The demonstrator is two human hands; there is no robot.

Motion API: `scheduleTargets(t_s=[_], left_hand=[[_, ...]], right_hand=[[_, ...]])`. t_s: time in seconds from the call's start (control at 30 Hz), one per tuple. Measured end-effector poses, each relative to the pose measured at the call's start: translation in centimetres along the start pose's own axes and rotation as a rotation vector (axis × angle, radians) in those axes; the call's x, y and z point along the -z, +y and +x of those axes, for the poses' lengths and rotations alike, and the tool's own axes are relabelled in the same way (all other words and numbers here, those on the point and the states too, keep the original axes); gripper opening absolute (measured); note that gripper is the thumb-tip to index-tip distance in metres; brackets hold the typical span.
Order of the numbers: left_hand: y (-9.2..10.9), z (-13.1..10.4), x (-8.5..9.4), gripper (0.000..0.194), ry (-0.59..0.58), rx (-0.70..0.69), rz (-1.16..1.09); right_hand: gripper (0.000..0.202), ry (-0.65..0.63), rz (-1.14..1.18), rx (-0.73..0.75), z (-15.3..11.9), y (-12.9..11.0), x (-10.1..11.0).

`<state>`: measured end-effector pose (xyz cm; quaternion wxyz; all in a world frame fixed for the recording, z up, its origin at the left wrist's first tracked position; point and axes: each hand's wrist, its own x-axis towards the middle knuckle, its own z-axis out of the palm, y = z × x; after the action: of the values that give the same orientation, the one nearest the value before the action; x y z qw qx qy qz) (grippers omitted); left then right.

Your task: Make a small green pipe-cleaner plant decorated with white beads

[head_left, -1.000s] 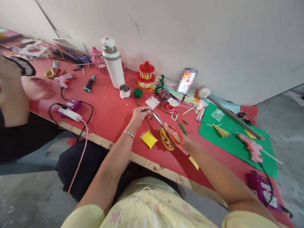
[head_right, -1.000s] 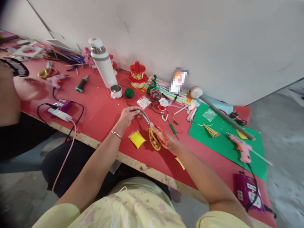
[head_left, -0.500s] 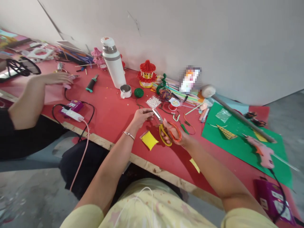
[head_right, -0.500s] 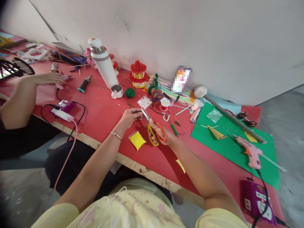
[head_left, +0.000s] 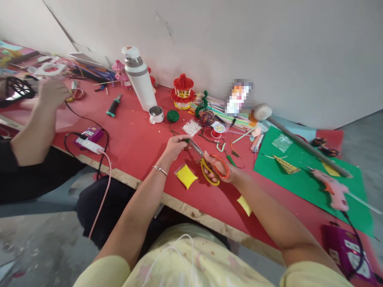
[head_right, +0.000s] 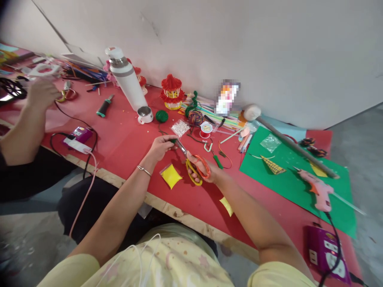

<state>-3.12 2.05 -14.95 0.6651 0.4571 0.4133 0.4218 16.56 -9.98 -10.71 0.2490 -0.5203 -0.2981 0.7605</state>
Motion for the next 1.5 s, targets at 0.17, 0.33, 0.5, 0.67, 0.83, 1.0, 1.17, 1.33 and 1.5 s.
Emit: scheduleTargets(t_s=[0.17, 0.33, 0.5, 0.67, 0.83, 1.0, 1.17, 1.33, 1.5], left_hand=[[0.1, -0.2, -0.3, 0.048, -0.013, -0.043, -0.016], [0.2, -0.3, -0.2, 0.065, -0.015, -0.015, -0.053], [0.5, -0.3, -0.1, 0.063, -0.016, 0.009, -0.112], [0.8, -0.5, -0.1, 0.059, -0.021, 0.028, -0.142], [1.0, -0.8, -0.3, 0.063, -0.078, 0.057, -0.147], [0.8, -1.0, -0.4, 0.071, -0.124, 0.037, -0.19], [0.5, -1.0, -0.5, 0.064, -0.107, 0.038, -0.152], [0.4, -1.0, -0.8, 0.036, -0.074, 0.059, -0.059], [0.5, -1.2, -1.2, 0.024, -0.104, 0.0, 0.048]], right_hand=[[0.062, 0.038, -0.012, 0.024, 0.1, -0.4, -0.3], [0.062, 0.048, -0.041, 0.048, -0.1, -0.8, -0.4], [0.059, 0.086, -0.061, 0.022, -0.3, -0.8, -0.3], [0.055, 0.117, -0.069, 0.021, -0.2, -0.7, -0.3], [0.056, 0.091, -0.087, 0.08, -0.4, -1.2, -1.0], [0.063, 0.068, -0.13, 0.074, -0.5, -1.3, -1.0], [0.057, 0.078, -0.08, 0.088, 0.0, -0.8, -0.1], [0.058, 0.087, -0.092, 0.093, -0.1, -0.8, 0.2], [0.06, 0.061, -0.113, 0.087, 0.2, -0.6, 0.5]])
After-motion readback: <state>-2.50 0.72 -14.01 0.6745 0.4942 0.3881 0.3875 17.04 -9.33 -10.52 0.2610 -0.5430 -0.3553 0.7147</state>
